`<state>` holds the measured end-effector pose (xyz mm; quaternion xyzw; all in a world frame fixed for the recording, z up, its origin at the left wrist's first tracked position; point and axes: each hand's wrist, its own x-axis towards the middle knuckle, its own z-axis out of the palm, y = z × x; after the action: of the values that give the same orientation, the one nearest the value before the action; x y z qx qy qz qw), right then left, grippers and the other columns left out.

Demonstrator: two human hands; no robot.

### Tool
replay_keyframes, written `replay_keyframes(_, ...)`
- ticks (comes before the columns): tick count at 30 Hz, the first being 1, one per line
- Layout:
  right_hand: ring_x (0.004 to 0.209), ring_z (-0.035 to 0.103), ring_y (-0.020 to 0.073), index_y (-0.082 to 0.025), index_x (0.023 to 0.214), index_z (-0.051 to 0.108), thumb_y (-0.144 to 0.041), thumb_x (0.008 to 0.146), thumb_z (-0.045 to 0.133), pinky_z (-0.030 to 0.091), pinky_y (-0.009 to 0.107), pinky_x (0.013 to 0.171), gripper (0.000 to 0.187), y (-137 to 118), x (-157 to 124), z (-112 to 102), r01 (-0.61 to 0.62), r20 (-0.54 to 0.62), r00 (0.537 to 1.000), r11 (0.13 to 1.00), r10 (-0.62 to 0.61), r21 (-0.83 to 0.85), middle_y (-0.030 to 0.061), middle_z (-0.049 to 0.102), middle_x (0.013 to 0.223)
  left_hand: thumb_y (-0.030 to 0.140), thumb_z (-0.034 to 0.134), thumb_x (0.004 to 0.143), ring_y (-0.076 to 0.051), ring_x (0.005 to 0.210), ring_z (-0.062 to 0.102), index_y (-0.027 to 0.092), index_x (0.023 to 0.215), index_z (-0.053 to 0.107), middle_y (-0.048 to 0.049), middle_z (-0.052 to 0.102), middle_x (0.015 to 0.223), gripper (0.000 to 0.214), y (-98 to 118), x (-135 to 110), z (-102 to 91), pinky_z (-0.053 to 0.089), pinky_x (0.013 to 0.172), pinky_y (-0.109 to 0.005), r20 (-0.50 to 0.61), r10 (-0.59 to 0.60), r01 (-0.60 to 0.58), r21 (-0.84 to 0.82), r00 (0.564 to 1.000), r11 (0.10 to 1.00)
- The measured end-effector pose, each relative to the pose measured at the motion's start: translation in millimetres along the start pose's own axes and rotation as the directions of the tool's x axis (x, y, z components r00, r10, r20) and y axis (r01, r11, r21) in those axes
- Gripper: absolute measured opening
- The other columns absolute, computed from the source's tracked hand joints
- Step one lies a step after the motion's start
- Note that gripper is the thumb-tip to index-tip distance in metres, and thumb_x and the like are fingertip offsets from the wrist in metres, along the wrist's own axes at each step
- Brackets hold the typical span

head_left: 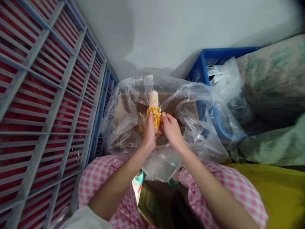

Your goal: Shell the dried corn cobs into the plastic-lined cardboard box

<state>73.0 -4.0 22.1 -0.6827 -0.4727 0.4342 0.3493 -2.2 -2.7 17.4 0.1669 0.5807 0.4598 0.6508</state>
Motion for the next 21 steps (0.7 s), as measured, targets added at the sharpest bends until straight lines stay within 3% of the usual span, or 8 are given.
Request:
replay_keyframes(4,0.063,0.052,0.0138,-0.021,0.072,0.057,-0.037,0.087,0.038,0.031,0.023,0.058,0.029,-12,2,-31,0.169,0.034,0.985,0.943,-0.166,-0.287,-0.0011,0.060,0.066,0.055,0.045,0.080,-0.004,0.037,0.033,0.019,0.075,0.051,0.0027,0.044,0.059,0.037,16,4,-0.5,0.021,0.033,-0.021,-0.025,0.045,-0.045,-0.003,0.999,0.999)
replay_keyframes(8,0.062,0.055,0.0139,-0.023,0.079,0.063,-0.036,0.088,0.038,0.031,0.023,0.059,0.030,-21,-4,-47,0.243,0.157,0.969,0.858,-0.192,-0.452,-0.0007,0.064,0.069,0.059,0.048,0.077,-0.005,0.040,0.037,0.019,0.077,0.054,0.0014,0.045,0.062,0.041,17,7,-0.3,0.023,0.033,-0.020,-0.074,0.086,-0.080,0.075,0.994,0.994)
replay_keyframes(12,0.063,0.058,0.0152,-0.024,0.080,0.064,-0.034,0.089,0.036,0.029,0.024,0.057,0.031,-27,-7,-45,0.249,0.201,0.967,0.770,-0.159,-0.588,0.0010,0.067,0.070,0.061,0.047,0.076,-0.006,0.041,0.040,0.018,0.079,0.055,0.0010,0.046,0.059,0.044,12,4,1.1,0.026,0.033,-0.019,-0.059,0.148,-0.134,0.186,0.987,0.973)
replay_keyframes(17,0.062,0.061,0.0185,-0.024,0.085,0.065,-0.034,0.089,0.035,0.022,0.026,0.052,0.032,-31,-14,-44,0.182,0.127,0.983,0.620,-0.132,-0.763,0.0046,0.068,0.071,0.061,0.049,0.075,-0.006,0.041,0.042,0.017,0.086,0.055,0.0024,0.048,0.060,0.045,5,1,1.8,0.032,0.036,-0.018,-0.035,0.272,-0.247,0.321,0.962,0.914)
replay_keyframes(21,0.062,0.061,0.0187,-0.025,0.084,0.065,-0.035,0.090,0.034,0.019,0.027,0.051,0.033,-30,-18,-49,0.183,0.124,0.982,0.586,-0.140,-0.789,0.0044,0.069,0.072,0.063,0.045,0.075,-0.006,0.041,0.043,0.017,0.089,0.054,0.0020,0.048,0.063,0.049,3,3,0.3,0.034,0.036,-0.018,-0.048,0.265,-0.237,0.321,0.963,0.917)
